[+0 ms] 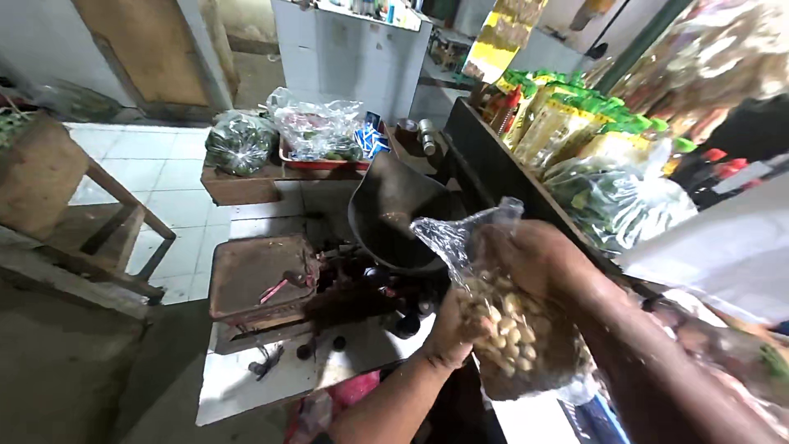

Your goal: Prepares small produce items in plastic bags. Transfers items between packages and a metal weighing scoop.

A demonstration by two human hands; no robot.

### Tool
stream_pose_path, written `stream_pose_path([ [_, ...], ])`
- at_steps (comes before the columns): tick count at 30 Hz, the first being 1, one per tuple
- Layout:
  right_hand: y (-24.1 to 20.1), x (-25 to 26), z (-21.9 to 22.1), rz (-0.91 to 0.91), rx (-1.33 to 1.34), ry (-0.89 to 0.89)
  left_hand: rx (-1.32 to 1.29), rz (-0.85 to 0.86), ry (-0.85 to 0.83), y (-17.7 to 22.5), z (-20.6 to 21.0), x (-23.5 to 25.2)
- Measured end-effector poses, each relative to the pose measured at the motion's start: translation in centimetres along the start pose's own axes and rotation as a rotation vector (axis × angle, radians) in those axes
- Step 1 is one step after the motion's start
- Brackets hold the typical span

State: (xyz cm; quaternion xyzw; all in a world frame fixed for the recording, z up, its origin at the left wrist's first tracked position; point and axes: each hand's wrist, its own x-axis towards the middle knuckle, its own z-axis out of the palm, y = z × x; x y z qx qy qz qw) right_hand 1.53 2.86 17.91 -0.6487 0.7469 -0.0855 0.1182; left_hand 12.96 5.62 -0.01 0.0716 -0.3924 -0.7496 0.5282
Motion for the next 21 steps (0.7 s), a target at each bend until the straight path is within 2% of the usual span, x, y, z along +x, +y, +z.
stream_pose_path([
  [5, -1.6, 6.5, -0.3, 0.049, -0.104, -0.187, -0.111, -0.163, 0.173, 2.3, 1.0, 1.8],
  [7, -1.8, 7.8, -0.1, 0.067, -0.145, -0.258, -0.116, -0.218, 0.196, 3.1, 1.4, 2.3],
  [9, -1.5, 8.8, 0.2, 0.024, -0.204, -0.301, -0.233, -0.24, 0.19, 2.8, 1.3, 2.6],
  [13, -1.0, 9.7, 0.8, -0.097, -0.241, -0.349, -0.366, -0.234, 0.145, 2.2, 0.7, 3.1],
  [17, -1.7, 9.6, 0.4, -0.072, -0.262, -0.406, -0.265, -0.148, 0.102, 2.4, 0.3, 3.3],
  [19, -1.8, 9.5, 0.3, -0.077, -0.264, -0.409, -0.312, -0.129, 0.098, 2.3, 0.3, 3.6],
  [21, -2.6, 9.6, 0.1, 0.008, -0.315, -0.434, -0.339, -0.107, 0.069, 2.2, 0.2, 3.8],
])
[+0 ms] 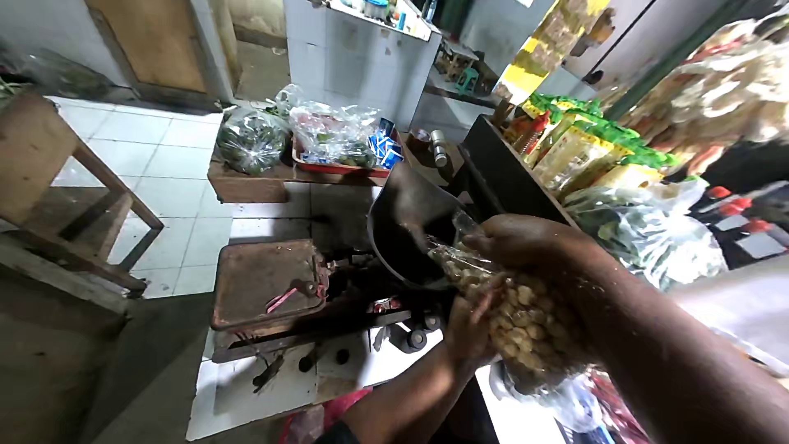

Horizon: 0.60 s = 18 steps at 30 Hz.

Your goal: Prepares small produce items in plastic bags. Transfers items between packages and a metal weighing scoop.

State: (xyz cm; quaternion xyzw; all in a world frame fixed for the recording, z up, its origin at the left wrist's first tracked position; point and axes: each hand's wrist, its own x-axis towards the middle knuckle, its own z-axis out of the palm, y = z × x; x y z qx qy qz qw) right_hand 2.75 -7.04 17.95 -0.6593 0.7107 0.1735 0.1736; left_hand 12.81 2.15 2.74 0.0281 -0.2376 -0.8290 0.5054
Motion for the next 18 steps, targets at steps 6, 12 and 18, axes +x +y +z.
stream_pose_path([
  [6, -1.2, -0.6, -1.3, -0.018, 0.119, 0.046, -0.203, -0.016, 0.033, -0.6, 0.5, 0.8],
  [12, 0.4, 0.2, -0.6, -0.095, 0.077, 0.093, -0.1, 0.006, -0.002, -0.2, 0.8, 0.5],
  [18, 0.1, -1.8, 0.2, -0.08, 0.232, 0.304, 0.258, -0.052, 0.172, 1.3, 1.6, 0.4],
])
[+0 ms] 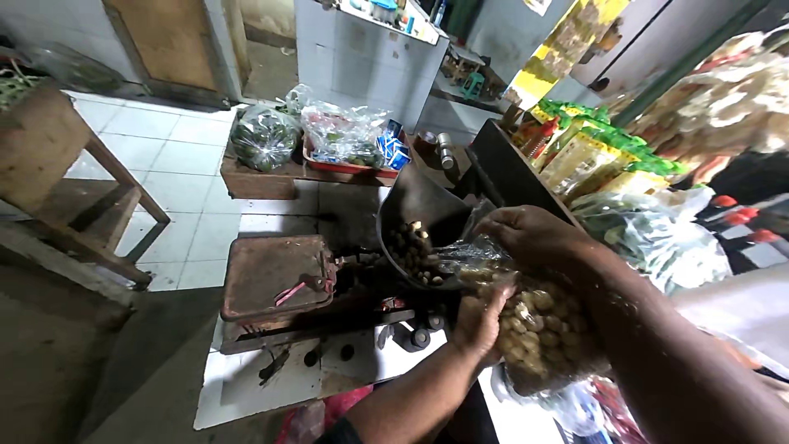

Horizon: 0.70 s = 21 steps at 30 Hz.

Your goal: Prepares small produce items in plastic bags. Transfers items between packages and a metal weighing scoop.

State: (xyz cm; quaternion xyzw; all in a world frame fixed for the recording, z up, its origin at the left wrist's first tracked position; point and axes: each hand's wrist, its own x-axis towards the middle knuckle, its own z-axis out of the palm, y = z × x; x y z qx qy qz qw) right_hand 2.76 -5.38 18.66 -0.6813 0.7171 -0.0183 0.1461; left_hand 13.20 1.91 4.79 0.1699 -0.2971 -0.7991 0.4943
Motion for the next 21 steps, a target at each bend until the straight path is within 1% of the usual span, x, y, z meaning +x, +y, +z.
stream_pose_path([
  [2, 0.2, -0.9, 0.2, 0.013, 0.116, 0.078, 0.064, -0.026, 0.027, 0.5, 0.2, -0.4],
  [4, 1.2, -1.9, 0.9, 0.005, 0.259, 0.174, 0.061, -0.118, 0.068, 1.1, 0.5, -0.9],
  [6, 3.1, -2.7, 1.9, -0.013, 0.43, 0.263, 0.029, -0.145, 0.058, 1.1, 0.4, -1.4],
  [8, 3.7, -4.2, 2.8, 0.033, 0.674, 0.342, 0.04, -0.083, 0.034, 0.9, 0.2, -1.9],
  [9, 3.9, -5.1, 3.3, 0.032, 0.784, 0.38, 0.094, -0.044, 0.014, 0.7, 0.0, -2.1],
  [11, 3.2, -7.2, 4.5, 0.113, 0.928, 0.519, 0.279, 0.064, -0.054, 0.7, -0.5, -2.8],
  [13, 2.3, -9.0, 6.0, 0.15, 1.105, 0.708, 0.481, 0.225, -0.129, 0.6, -1.0, -3.3],
  [15, 2.6, -11.0, 7.5, 0.032, 1.24, 0.78, 0.655, 0.349, -0.179, 0.4, -1.3, -4.1],
  [16, 3.0, -11.9, 8.6, 0.004, 1.29, 0.818, 0.715, 0.379, -0.209, 0.2, -1.5, -4.5],
  [17, 3.6, -12.7, 9.7, 0.013, 1.337, 0.851, 0.766, 0.388, -0.239, -0.2, -1.7, -4.8],
  [18, 4.1, -13.6, 11.0, 0.061, 1.385, 0.872, 0.814, 0.374, -0.26, -0.8, -1.9, -5.2],
  [21, 5.9, -16.4, 14.2, 0.216, 1.523, 0.93, 0.915, 0.279, -0.338, -3.0, -1.9, -6.6],
])
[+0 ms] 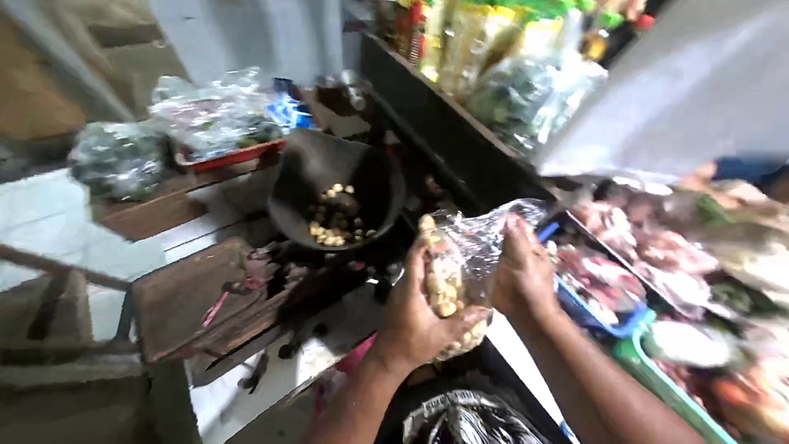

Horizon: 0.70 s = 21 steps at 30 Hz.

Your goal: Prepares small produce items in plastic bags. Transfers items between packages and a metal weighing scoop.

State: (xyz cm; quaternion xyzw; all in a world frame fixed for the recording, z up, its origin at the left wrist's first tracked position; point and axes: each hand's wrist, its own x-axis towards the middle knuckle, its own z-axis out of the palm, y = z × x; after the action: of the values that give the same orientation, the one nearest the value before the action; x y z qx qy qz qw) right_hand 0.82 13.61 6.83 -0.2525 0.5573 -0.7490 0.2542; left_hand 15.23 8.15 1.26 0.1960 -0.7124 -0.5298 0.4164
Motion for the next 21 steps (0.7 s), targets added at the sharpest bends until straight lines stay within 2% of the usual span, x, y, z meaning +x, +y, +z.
stream_pose_path([
  [3, 0.9, -1.8, -4.5, 0.03, 0.082, 0.005, 0.008, 0.025, -0.113, -0.5, 2.7, -1.8],
  [9, 2.7, -5.6, -14.6, -0.051, 0.124, -0.009, -0.204, 0.11, -0.299, -0.8, 10.0, -3.2],
  [14, 3.8, -6.4, -22.3, -0.044, 0.119, 0.206, -0.195, 0.09, -0.382, -2.6, 18.6, -2.6],
  [21, 5.1, -6.6, -31.2, -0.106, 0.118, 0.437, -0.082, 0.148, -0.671, -4.3, 27.8, -0.9],
])
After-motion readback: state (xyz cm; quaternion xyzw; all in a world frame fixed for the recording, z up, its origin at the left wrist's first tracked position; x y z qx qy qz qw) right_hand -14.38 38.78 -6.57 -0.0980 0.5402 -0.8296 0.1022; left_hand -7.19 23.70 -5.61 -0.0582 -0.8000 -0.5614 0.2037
